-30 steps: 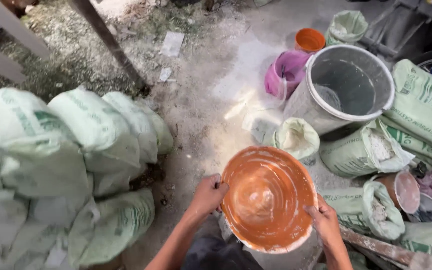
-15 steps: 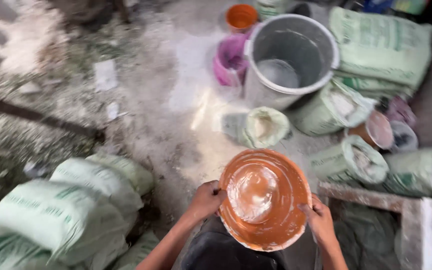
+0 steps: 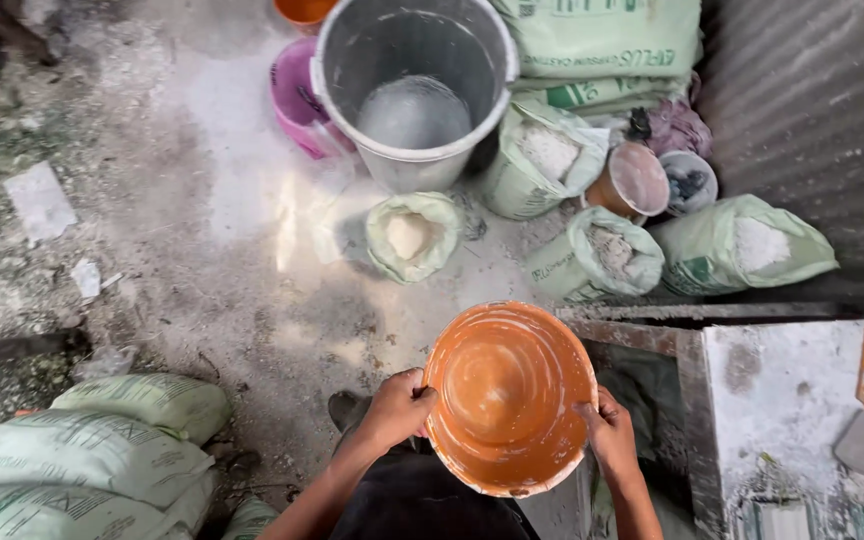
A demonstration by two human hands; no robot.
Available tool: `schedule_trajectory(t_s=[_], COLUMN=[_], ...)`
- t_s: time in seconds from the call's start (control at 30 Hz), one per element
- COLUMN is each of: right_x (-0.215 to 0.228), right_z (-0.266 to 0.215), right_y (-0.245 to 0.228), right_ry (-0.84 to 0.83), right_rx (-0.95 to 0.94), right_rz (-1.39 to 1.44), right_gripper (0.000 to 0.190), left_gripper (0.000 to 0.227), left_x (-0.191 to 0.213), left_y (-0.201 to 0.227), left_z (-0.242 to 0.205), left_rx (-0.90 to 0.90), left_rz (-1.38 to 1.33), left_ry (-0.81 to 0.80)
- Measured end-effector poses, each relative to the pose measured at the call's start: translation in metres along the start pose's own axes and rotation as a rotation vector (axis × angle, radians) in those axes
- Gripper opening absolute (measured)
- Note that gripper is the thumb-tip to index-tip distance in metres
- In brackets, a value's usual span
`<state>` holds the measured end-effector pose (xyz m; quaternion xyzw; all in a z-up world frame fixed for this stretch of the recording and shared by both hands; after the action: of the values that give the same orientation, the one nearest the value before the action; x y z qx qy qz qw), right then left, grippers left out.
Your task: The recorder cleans a bowl, gets water, mixes gypsum powder into a plaster slurry, and applies it to a decorative mold.
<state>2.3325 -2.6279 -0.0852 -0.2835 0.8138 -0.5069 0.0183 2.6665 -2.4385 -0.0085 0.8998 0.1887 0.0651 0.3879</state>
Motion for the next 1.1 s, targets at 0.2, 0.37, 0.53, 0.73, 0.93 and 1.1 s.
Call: schedule_trajectory(t_s=[0.2,0.37,0.53,0.73,0.93,1.1], right_x=[0.036,0.028,-0.007,-0.084,-0.169,-0.233], right_z=[0.015,0.003,-0.017,-0.030,0.000,0.073], right_y=[0.037,0.038,0.024,0.031,0.129,0.208], right_ry=[0.068,0.084,0.163,0.241,0.142,0.064], right_rx=[-0.084,-0.186,-0.321,-0.401,-0.536,-0.663], right_rz=[-0.026,-0.026,0.025,-0.150,-0.243,-0.198], right_gripper=[0.023,0.023,0.026,0.028,0.030,0.033], left_gripper=[0.027,0.028,0.025,0.027,0.030,0.025], left_x=[-0.029,-0.023,0.003,0.076,0.148,0.165], left_y=[0.010,0.016,0.010,-0.008,-0.044,-0.144], left_z=[0.036,0.053,0.065,0.105,0.199,0.310], left_rx=[0.010,-0.023,-0.009,0.021,0.090,0.146], left_rz=[0.202,0.354,0.320,0.252,0.497,0.471], left_ry=[-0.064,-0.089,-0.178,-0.392,-0.607,-0.662])
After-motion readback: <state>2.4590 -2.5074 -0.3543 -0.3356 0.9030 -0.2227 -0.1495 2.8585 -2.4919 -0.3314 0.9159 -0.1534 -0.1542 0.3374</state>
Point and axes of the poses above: each hand's wrist, its own z-axis towards the middle knuckle, its own x-axis out of the back of the hand, y = z × x, the point moved 2 cm from there along z, towards the middle knuckle, and after that the axes turned 6 degrees about -z, right-handed, at the moved point
